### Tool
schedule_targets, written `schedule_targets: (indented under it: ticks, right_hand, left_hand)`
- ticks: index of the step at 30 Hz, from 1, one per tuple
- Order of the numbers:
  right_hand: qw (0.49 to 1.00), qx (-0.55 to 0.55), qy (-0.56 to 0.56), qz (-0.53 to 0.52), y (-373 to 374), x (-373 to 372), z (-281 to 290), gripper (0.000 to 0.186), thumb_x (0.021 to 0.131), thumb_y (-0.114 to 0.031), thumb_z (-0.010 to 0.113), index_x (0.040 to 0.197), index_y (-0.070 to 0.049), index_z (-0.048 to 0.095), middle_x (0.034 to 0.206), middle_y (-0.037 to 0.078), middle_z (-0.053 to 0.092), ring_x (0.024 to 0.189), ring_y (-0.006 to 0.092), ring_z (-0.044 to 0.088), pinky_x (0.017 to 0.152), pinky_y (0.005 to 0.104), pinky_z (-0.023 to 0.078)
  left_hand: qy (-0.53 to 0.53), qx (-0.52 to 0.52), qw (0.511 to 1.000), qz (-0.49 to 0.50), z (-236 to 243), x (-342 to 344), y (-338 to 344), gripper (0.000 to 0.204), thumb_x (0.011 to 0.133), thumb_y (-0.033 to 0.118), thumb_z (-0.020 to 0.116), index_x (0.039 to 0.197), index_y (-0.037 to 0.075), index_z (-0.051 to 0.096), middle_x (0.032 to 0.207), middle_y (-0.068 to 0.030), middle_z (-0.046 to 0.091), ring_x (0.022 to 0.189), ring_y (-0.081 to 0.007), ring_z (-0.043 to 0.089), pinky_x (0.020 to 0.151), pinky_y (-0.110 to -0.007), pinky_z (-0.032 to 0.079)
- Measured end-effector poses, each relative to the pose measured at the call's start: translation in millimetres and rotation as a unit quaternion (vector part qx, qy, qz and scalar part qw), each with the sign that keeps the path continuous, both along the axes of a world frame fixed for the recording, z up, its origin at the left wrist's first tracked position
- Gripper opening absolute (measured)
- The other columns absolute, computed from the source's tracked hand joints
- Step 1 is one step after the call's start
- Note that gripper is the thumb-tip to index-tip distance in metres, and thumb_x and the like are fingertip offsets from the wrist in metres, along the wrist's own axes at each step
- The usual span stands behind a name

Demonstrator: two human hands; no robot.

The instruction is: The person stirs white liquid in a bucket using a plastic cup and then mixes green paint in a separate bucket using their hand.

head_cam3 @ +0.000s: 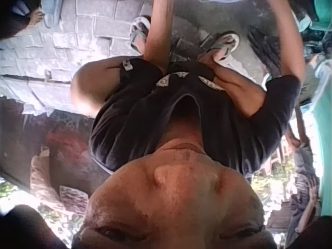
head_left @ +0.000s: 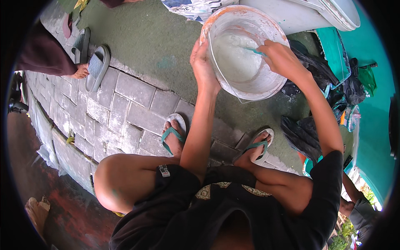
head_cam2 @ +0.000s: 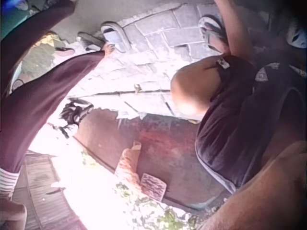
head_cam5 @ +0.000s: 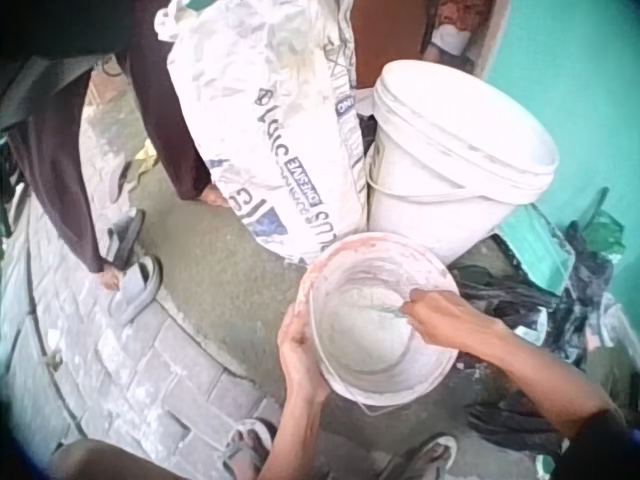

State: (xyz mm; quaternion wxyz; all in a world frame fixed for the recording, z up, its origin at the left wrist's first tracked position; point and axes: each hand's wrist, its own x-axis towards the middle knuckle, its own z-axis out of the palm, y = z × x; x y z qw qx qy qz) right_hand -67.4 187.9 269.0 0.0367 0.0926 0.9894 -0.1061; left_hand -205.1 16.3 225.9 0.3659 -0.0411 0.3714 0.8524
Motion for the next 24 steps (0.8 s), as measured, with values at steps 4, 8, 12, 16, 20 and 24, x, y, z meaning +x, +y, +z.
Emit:
schedule_targets:
  ticks: [4, 8, 12, 16, 20, 24]
  right_hand:
    - [0.995, -0.1, 0.003, -0.032, -3, 14, 2, 0.025, 0.078, 0.0, 0.07, 0.102, 0.005, 0.068, 0.081, 0.023, 0.064, 0.076, 0.0396, 0.063, 0.071, 0.0436, 0.05]
    - [0.984, -0.162, -0.048, -0.062, -11, 15, 18, 0.021, 0.079, -0.004, 0.072, 0.098, 0.005, 0.069, 0.073, 0.023, 0.062, 0.063, 0.0355, 0.059, 0.063, 0.0411, 0.048]
    - [0.973, -0.213, -0.071, -0.049, -23, 17, 20, 0.022, 0.079, -0.008, 0.073, 0.098, 0.003, 0.07, 0.071, 0.022, 0.062, 0.056, 0.0289, 0.055, 0.059, 0.038, 0.046]
    - [0.959, -0.24, -0.106, -0.104, -40, -1, 28, 0.021, 0.079, -0.006, 0.071, 0.097, 0.005, 0.07, 0.077, 0.025, 0.065, 0.073, 0.0388, 0.065, 0.072, 0.0418, 0.051]
    - [0.983, -0.177, 0.026, -0.025, -25, -6, 6, 0.019, 0.081, -0.007, 0.07, 0.099, 0.002, 0.07, 0.08, 0.022, 0.066, 0.07, 0.0347, 0.063, 0.068, 0.0422, 0.049]
    - [0.992, -0.113, 0.04, -0.041, -17, -14, 3, 0.021, 0.082, -0.005, 0.068, 0.103, 0.001, 0.069, 0.088, 0.021, 0.066, 0.086, 0.0404, 0.063, 0.077, 0.0459, 0.049]
  left_hand:
    - [0.011, -0.007, 1.0, 0.011, 1, 1, 2, 0.038, 0.098, 0.02, 0.048, 0.128, -0.002, 0.055, 0.12, -0.0105, 0.063, 0.105, -0.0192, 0.061, 0.094, -0.034, 0.048]
    - [0.009, 0.0, 1.0, 0.007, 1, 2, 1, 0.038, 0.099, 0.02, 0.047, 0.128, -0.002, 0.055, 0.121, -0.0108, 0.063, 0.107, -0.0195, 0.061, 0.094, -0.034, 0.047]
    - [0.017, -0.008, 1.0, 0.008, 6, 5, 1, 0.036, 0.099, 0.02, 0.046, 0.127, -0.001, 0.055, 0.121, -0.0111, 0.063, 0.108, -0.0199, 0.061, 0.094, -0.035, 0.048]
    - [0.013, 0.002, 1.0, 0.015, 1, 5, 1, 0.037, 0.099, 0.021, 0.047, 0.127, -0.001, 0.055, 0.12, -0.0113, 0.063, 0.106, -0.0204, 0.061, 0.093, -0.035, 0.048]
    - [0.003, 0.022, 1.0, 0.004, -2, 5, 2, 0.037, 0.097, 0.021, 0.048, 0.127, -0.001, 0.055, 0.12, -0.0115, 0.063, 0.106, -0.021, 0.061, 0.093, -0.036, 0.049]
    - [-0.001, 0.009, 1.0, 0.011, -1, 5, 2, 0.038, 0.097, 0.021, 0.048, 0.127, -0.001, 0.055, 0.12, -0.0114, 0.063, 0.106, -0.0213, 0.061, 0.093, -0.036, 0.049]
